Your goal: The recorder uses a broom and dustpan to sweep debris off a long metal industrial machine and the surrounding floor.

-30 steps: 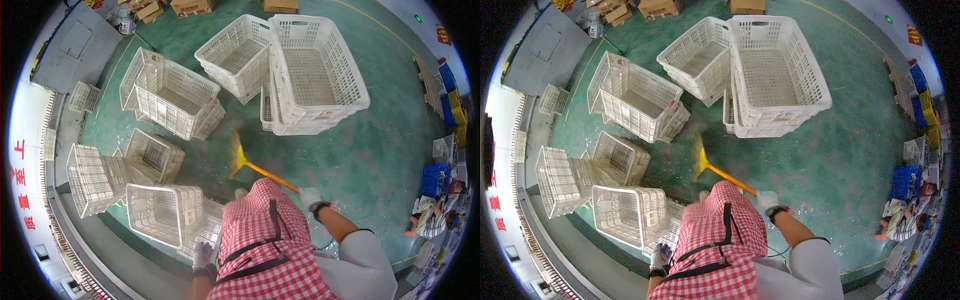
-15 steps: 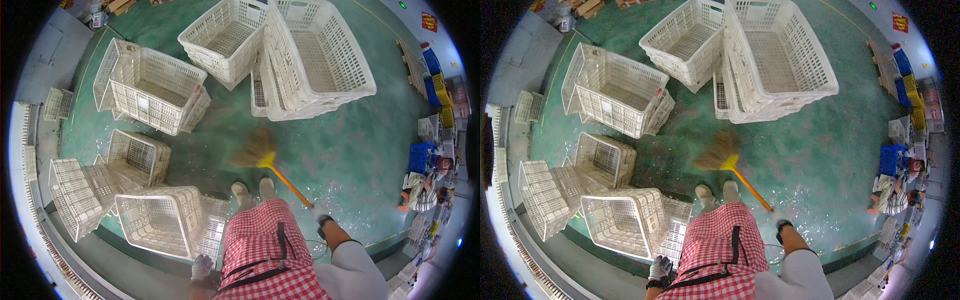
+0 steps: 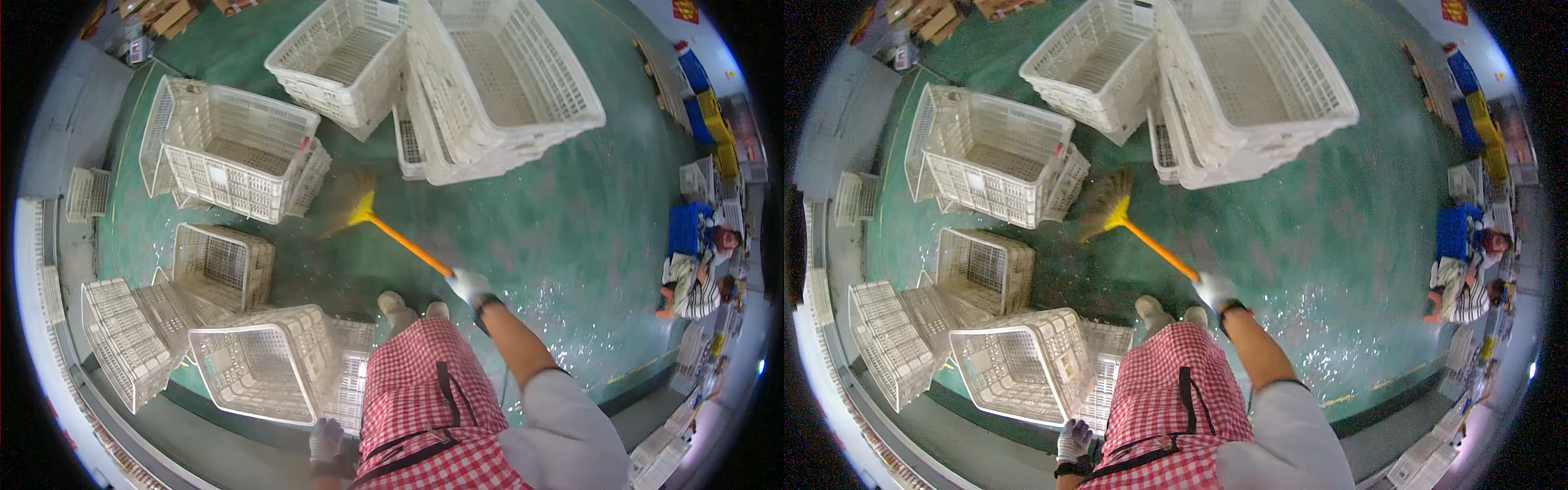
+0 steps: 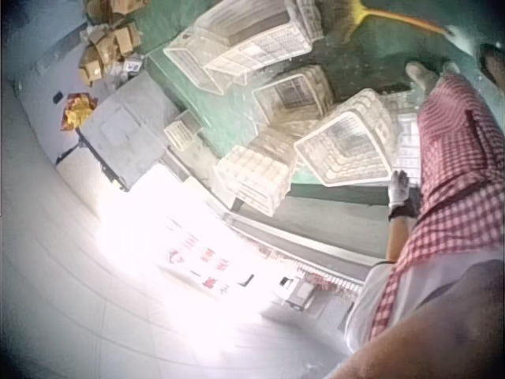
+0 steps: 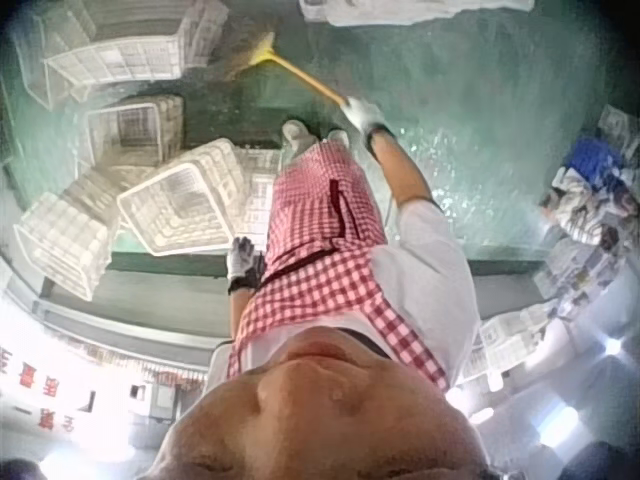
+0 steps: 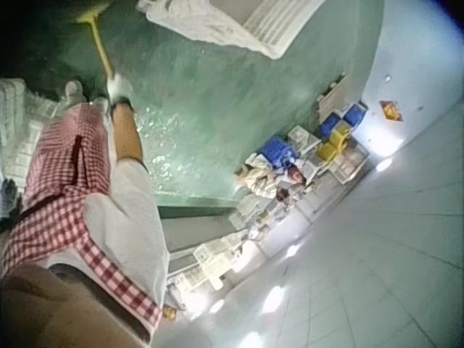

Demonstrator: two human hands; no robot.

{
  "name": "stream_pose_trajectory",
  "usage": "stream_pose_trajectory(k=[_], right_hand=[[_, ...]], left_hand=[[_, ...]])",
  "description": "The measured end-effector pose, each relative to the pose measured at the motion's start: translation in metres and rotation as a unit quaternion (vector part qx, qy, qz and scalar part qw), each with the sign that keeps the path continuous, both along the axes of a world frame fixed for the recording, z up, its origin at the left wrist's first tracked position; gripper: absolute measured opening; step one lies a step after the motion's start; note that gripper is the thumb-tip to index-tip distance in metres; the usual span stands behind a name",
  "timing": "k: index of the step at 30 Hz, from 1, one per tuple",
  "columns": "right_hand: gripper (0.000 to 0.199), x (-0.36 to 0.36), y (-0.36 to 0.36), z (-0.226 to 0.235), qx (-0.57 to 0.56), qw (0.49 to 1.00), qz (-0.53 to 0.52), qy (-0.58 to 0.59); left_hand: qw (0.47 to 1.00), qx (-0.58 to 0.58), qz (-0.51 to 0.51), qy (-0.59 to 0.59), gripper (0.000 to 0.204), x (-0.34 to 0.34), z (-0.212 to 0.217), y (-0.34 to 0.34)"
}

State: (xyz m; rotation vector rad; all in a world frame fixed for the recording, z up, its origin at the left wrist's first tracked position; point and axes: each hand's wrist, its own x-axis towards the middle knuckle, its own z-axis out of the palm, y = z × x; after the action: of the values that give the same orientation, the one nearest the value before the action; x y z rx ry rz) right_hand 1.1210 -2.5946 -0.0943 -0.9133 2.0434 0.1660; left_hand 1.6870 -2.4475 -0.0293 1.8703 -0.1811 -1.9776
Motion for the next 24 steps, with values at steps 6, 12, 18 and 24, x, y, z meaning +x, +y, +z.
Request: stream_pose_trajectory(k=[6, 12, 18, 24], right_hand=[[0.042, -0.018, 0.077, -0.017, 0.023, 0.990, -0.123, -0.070], [0.037, -0.045, 0.302, 0.051, 0.155, 0.950, -0.256, 0.087], [0.041, -0.051, 0.349, 0.132, 0.163, 0.952, -0.244, 0.085], [0.032, -0.092, 0.265, 0.078, -0.057, 0.983, -0.175, 0.004]], left_hand=[[0.998, -0.029, -0.044, -0.038, 0.018, 0.037, 0.021, -0.019], [0.992, 0.092, 0.083, -0.012, 0.010, 0.004, 0.015, -0.055], [0.994, 0.094, 0.045, 0.042, 0.019, -0.005, -0.034, -0.094], [0.997, 0.042, -0.066, -0.009, 0.022, -0.146, 0.000, -0.150]])
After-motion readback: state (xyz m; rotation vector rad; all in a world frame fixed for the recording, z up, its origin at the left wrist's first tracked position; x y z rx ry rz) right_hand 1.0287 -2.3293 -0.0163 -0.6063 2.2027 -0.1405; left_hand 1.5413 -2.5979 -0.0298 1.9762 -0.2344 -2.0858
